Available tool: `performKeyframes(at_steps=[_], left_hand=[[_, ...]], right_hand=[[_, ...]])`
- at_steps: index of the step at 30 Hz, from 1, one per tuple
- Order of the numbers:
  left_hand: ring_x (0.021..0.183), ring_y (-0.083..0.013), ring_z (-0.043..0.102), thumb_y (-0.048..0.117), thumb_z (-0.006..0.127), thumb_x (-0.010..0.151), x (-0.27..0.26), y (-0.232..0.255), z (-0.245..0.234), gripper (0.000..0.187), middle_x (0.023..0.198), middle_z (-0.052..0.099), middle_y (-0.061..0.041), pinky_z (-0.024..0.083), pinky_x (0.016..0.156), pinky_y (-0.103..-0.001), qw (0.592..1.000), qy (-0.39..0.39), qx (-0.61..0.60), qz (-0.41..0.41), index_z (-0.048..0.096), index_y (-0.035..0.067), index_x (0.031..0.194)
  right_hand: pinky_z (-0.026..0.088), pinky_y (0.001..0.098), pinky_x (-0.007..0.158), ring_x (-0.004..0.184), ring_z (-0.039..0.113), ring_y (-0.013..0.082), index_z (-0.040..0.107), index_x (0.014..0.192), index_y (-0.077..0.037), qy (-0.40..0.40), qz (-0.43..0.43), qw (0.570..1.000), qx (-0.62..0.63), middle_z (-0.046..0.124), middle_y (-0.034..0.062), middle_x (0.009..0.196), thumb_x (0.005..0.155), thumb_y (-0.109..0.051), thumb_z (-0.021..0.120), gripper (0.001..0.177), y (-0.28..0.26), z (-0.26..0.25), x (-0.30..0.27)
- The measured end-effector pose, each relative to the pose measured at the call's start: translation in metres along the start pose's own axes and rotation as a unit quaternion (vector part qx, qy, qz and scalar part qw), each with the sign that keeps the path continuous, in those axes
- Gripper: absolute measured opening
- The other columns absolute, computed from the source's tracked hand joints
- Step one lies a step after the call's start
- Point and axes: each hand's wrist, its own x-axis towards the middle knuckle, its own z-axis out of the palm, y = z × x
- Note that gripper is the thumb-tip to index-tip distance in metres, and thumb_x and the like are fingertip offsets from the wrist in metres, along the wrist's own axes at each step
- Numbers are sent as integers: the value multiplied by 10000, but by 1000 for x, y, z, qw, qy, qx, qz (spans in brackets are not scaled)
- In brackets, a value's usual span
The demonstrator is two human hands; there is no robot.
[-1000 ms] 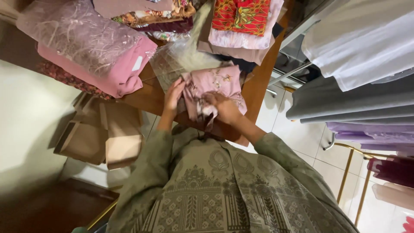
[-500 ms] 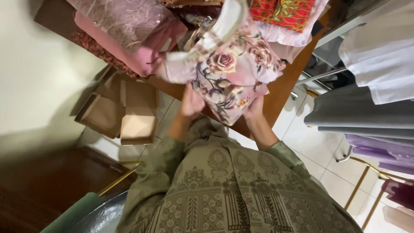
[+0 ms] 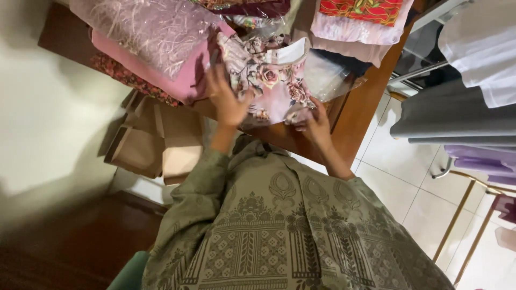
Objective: Packing various folded clothes into individual clear plastic adhesive bags.
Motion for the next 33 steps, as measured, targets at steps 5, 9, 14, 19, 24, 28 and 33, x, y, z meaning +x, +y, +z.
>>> performKeyframes(at_steps=[5, 9, 14, 19, 24, 28, 33], left_hand=[[1616, -447, 86, 600, 851, 728, -22, 42, 17, 1227, 1728, 81, -218, -40, 1248, -693, 973, -169, 44, 153, 207, 154, 1672], [1554, -464, 35, 702, 872, 562, -21, 19, 34, 1331, 1689, 63, -179, -35, 1155, -766, 958, -207, 43, 191, 248, 179, 1615], [1576, -440, 22, 707, 882, 551, -16, 9, 28, 1316, 1718, 89, -141, -17, 1140, -788, 963, -215, 76, 145, 273, 259, 1628], [1581, -452, 7, 736, 862, 558, -18, 3, 27, 1345, 1730, 76, -147, 11, 1134, -811, 968, -213, 69, 117, 245, 242, 1647], [1554, -483, -60, 801, 804, 591, -16, -2, 19, 1341, 1710, 16, -194, -19, 1112, -813, 955, -241, 88, 149, 235, 192, 1641], [1561, -463, -92, 826, 765, 636, -13, -10, 18, 1323, 1711, -10, -188, -39, 1136, -810, 939, -282, 71, 183, 216, 162, 1639], [1648, -425, 79, 572, 704, 950, -4, -45, 50, 951, 1741, 118, -214, 117, 1323, -662, 991, -23, -75, 107, 272, 81, 1639]], right_hand=[[556, 304, 568, 672, 672, 201, 574, 1317, 14, 63, 39, 988, 137, 718, 176, 969, 1090, -131, 593, 270, 28, -36, 33], [556, 311, 504, 622, 692, 173, 567, 1116, -103, 212, 22, 972, 101, 709, 88, 845, 970, -44, 631, 170, 27, -38, 66], [522, 286, 588, 706, 649, 164, 675, 1132, 10, 152, -66, 984, -64, 722, 139, 884, 1020, -101, 658, 158, 81, -20, 96], [551, 388, 896, 955, 719, 292, 710, 1211, -3, 92, -164, 928, -320, 751, 178, 962, 1122, -335, 694, 344, -6, 36, 60], [403, 519, 1025, 1208, 521, 427, 509, 1458, 75, 115, -213, 817, -524, 585, 292, 1284, 791, -520, 826, 949, -53, 76, 36], [347, 532, 1090, 1288, 483, 415, 461, 1498, 79, 151, -274, 766, -561, 558, 288, 1361, 845, -445, 884, 938, -36, 77, 47], [571, 338, 902, 1066, 680, 230, 541, 1378, 28, 67, -4, 944, -323, 671, 159, 1233, 806, -240, 912, 733, -4, 42, 76]])
